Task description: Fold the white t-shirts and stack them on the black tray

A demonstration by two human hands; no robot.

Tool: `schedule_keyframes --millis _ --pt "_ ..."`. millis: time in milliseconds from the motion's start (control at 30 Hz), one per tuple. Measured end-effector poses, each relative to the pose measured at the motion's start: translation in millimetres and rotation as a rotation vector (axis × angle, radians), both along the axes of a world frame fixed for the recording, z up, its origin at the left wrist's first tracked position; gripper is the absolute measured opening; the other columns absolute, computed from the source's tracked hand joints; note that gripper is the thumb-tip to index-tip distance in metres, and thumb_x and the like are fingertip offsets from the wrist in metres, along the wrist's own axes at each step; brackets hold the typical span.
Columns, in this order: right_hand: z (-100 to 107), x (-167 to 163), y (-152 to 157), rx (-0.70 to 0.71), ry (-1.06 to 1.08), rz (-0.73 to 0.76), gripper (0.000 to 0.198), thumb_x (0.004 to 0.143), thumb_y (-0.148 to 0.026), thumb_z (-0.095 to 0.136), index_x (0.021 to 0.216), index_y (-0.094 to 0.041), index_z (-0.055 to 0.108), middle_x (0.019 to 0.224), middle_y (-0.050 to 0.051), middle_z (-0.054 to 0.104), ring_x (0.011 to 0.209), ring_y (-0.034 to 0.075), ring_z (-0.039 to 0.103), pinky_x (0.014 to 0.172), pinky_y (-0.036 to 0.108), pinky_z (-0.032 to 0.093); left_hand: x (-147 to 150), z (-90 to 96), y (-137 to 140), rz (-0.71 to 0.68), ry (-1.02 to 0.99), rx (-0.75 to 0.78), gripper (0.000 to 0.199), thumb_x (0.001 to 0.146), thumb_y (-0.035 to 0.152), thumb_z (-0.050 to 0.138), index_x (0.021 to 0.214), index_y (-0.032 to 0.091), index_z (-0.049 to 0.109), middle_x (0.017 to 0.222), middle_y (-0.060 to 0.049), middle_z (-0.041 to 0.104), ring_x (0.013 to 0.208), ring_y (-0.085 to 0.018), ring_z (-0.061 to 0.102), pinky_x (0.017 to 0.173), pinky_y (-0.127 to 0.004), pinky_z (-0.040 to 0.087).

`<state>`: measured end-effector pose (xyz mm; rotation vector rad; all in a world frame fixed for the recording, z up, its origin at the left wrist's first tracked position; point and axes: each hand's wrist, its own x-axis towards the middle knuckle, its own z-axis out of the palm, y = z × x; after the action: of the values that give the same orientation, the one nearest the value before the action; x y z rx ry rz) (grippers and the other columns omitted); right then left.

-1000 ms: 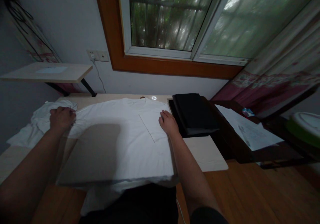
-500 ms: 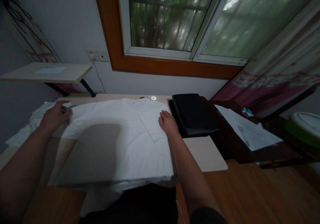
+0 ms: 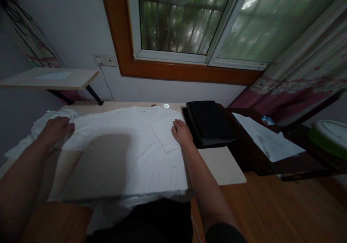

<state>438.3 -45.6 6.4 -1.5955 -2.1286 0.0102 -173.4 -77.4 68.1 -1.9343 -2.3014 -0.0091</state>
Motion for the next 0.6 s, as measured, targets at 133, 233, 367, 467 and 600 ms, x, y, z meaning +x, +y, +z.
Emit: schedule_keyframes --millis 133,233,367,467,600 --pt "-2 0 1 0.022 -0.006 0.002 0.047 0.098 -0.033 0.044 0.135 -0.015 0.065 0.145 0.011 0.06 0.137 0.027 0.052 0.122 0.043 0.038 5 12.9 -2 0.137 -0.162 0.023 0.049 0.098 0.052 0.033 0.122 0.016 0.055 0.107 -0.01 0.069 0.086 -0.023 0.06 0.076 -0.028 0.044" --pt "-3 0 1 0.026 -0.007 0.001 0.046 0.098 -0.033 0.044 0.135 -0.015 0.066 0.145 0.011 0.06 0.137 0.027 0.052 0.121 0.044 0.038 12 24.4 -3 0.182 -0.205 0.095 0.05 0.098 0.055 0.036 0.123 0.017 0.055 0.104 -0.009 0.069 0.083 -0.023 0.059 0.077 -0.029 0.044" --pt "-2 1 1 0.019 -0.005 0.002 0.047 0.098 -0.033 0.043 0.136 -0.015 0.065 0.146 0.011 0.059 0.138 0.027 0.051 0.122 0.044 0.036 24 39.6 -3 0.127 -0.257 0.232 0.047 0.096 0.056 0.041 0.119 0.018 0.058 0.104 -0.007 0.068 0.089 -0.022 0.059 0.083 -0.03 0.046" --pt "-1 1 1 0.011 -0.001 0.002 0.047 0.098 -0.033 0.044 0.136 -0.016 0.065 0.146 0.011 0.059 0.138 0.028 0.05 0.122 0.045 0.036 35 52.6 -3 0.036 -0.304 0.272 0.044 0.094 0.053 0.045 0.115 0.017 0.06 0.103 -0.005 0.065 0.089 -0.02 0.059 0.083 -0.029 0.046" --pt "-2 1 1 0.005 0.006 0.002 0.047 0.097 -0.032 0.045 0.137 -0.016 0.065 0.146 0.012 0.059 0.138 0.028 0.051 0.122 0.046 0.036 56 72.5 -3 0.021 -0.382 0.239 0.044 0.093 0.055 0.051 0.111 0.017 0.063 0.09 -0.001 0.063 0.079 -0.018 0.057 0.078 -0.028 0.046"
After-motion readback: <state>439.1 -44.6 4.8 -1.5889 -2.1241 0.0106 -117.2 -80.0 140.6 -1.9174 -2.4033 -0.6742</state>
